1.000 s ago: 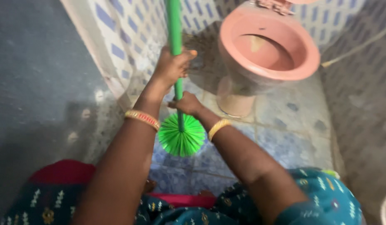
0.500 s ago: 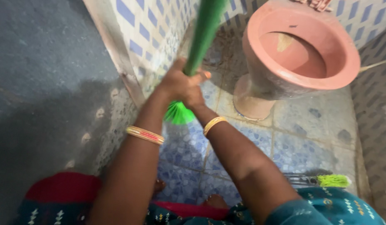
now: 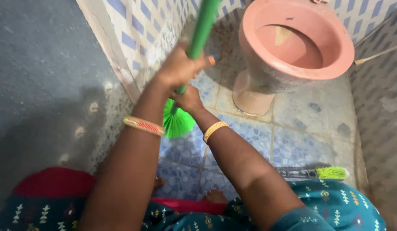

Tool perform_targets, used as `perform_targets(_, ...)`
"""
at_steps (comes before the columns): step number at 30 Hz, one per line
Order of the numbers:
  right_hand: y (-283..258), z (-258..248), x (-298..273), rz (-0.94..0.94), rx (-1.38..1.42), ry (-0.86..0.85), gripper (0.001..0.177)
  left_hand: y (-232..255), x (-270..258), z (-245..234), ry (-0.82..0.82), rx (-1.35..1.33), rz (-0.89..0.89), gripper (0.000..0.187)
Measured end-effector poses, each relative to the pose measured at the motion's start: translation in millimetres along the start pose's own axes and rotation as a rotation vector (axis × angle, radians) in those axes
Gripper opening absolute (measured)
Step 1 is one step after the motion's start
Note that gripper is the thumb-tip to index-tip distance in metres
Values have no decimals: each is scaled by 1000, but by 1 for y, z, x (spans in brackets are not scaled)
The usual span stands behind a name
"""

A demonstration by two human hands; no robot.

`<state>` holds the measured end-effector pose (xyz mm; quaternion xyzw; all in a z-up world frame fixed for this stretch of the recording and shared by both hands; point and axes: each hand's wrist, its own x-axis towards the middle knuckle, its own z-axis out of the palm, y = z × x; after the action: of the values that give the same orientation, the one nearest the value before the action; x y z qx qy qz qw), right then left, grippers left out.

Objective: The person pours cleaning liquid into a pink toilet, mixes detergent in a bucket of water, and uses a brush to scrub the bathroom floor around the toilet.

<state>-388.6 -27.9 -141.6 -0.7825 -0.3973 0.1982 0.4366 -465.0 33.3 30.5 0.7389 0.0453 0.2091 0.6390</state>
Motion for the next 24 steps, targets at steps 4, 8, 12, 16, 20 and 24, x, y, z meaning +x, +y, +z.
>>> perform_targets(4, -9, -4, -7, 25, 114, -14, 28, 3, -9, 9, 109, 93, -75, 27)
perform_targets(8, -21, -14, -35, 194, 20, -243, 23, 4, -5, 7, 67, 13, -35, 35)
perform_targets(12, 24, -90, -66, 181, -118, -466, 27, -15, 20, 50, 5, -96, 46, 28)
perform_targets(16, 127, -205, -114, 425, -539, -430, 33, -79, 41, 144, -115, -415, 93, 35)
perform_targets(20, 211, -284, -175, 682, -838, -400, 41, -141, 9, 254, -241, -243, -86, 27)
perform_targets(24, 209, -276, -154, 637, -667, -370, 45, -127, 46, 251, -163, -227, 6, 13)
